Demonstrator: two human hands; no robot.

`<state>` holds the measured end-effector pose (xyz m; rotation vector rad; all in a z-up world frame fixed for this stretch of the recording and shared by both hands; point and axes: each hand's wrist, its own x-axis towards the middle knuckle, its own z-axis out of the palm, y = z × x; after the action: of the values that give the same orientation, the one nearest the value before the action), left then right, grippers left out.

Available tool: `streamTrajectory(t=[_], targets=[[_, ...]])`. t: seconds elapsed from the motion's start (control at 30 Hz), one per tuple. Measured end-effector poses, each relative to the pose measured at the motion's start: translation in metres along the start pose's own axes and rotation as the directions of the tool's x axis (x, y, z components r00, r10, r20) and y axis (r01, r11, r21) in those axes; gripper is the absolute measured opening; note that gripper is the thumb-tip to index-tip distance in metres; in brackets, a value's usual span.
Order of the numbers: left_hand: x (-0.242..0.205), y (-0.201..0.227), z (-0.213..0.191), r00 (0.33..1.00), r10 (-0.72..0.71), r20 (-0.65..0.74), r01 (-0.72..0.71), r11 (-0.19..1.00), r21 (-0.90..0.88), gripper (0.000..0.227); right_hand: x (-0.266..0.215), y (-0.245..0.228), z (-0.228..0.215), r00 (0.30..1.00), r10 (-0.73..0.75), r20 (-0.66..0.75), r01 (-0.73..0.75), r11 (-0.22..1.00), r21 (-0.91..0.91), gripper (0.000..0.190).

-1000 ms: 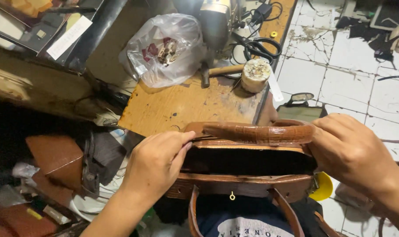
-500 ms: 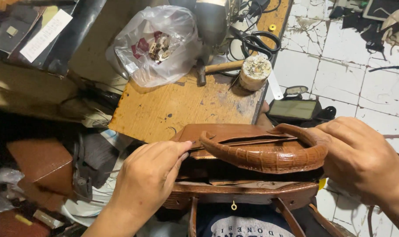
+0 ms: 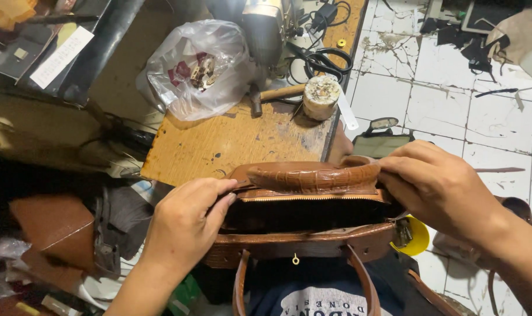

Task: Assemble and inspect the interior components and lining of a leather handbag

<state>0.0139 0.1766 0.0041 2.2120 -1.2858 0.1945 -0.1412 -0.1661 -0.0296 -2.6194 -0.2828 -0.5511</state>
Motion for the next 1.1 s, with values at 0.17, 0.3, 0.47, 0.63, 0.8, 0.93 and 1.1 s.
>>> streamTrajectory(t=[0.17, 0.3, 0.47, 0.63, 0.8, 0.93, 1.1], targets=[[-0.004, -0.002, 0.002, 1.0, 0.008, -0.012, -0.008, 1.0, 0.028, 0.018, -0.005, 0.001, -0.002, 1.0, 0.01, -0.005, -0.01, 1.0, 0.011, 0.027], [-0.005, -0.002, 0.0, 1.0, -0.002, 0.017, 0.002, 0.999, 0.037, 0.023, -0.003, -0.004, -0.005, 1.0, 0.017, 0.001, -0.017, 0.999, 0.047, 0.031], [-0.001, -0.002, -0.001, 0.999, -0.016, 0.028, 0.014, 0.996, 0.089, 0.023, 0.005, -0.006, -0.007, 0.998, -0.061, -0.014, 0.061, 0.997, 0.04, 0.027], [0.008, 0.007, -0.008, 0.998, -0.04, 0.047, 0.036, 0.996, 0.079, 0.027, 0.009, 0.0, -0.006, 0.996, -0.087, 0.01, 0.087, 0.996, -0.011, 0.025], [0.019, 0.035, -0.016, 0.992, 0.114, -0.049, -0.119, 0.986, -0.115, 0.018, 0.016, -0.002, -0.008, 0.998, -0.05, 0.036, 0.049, 0.998, 0.033, 0.015], [0.02, 0.034, -0.01, 0.994, 0.114, 0.004, -0.111, 0.978, -0.176, 0.017, 0.02, -0.001, -0.009, 0.996, -0.08, 0.047, 0.077, 0.996, 0.053, 0.016], [0.021, 0.029, -0.015, 0.906, 0.35, 0.237, -0.239, 0.886, -0.397, 0.024, 0.027, -0.006, -0.015, 0.995, -0.087, 0.048, 0.086, 0.996, 0.012, 0.018]])
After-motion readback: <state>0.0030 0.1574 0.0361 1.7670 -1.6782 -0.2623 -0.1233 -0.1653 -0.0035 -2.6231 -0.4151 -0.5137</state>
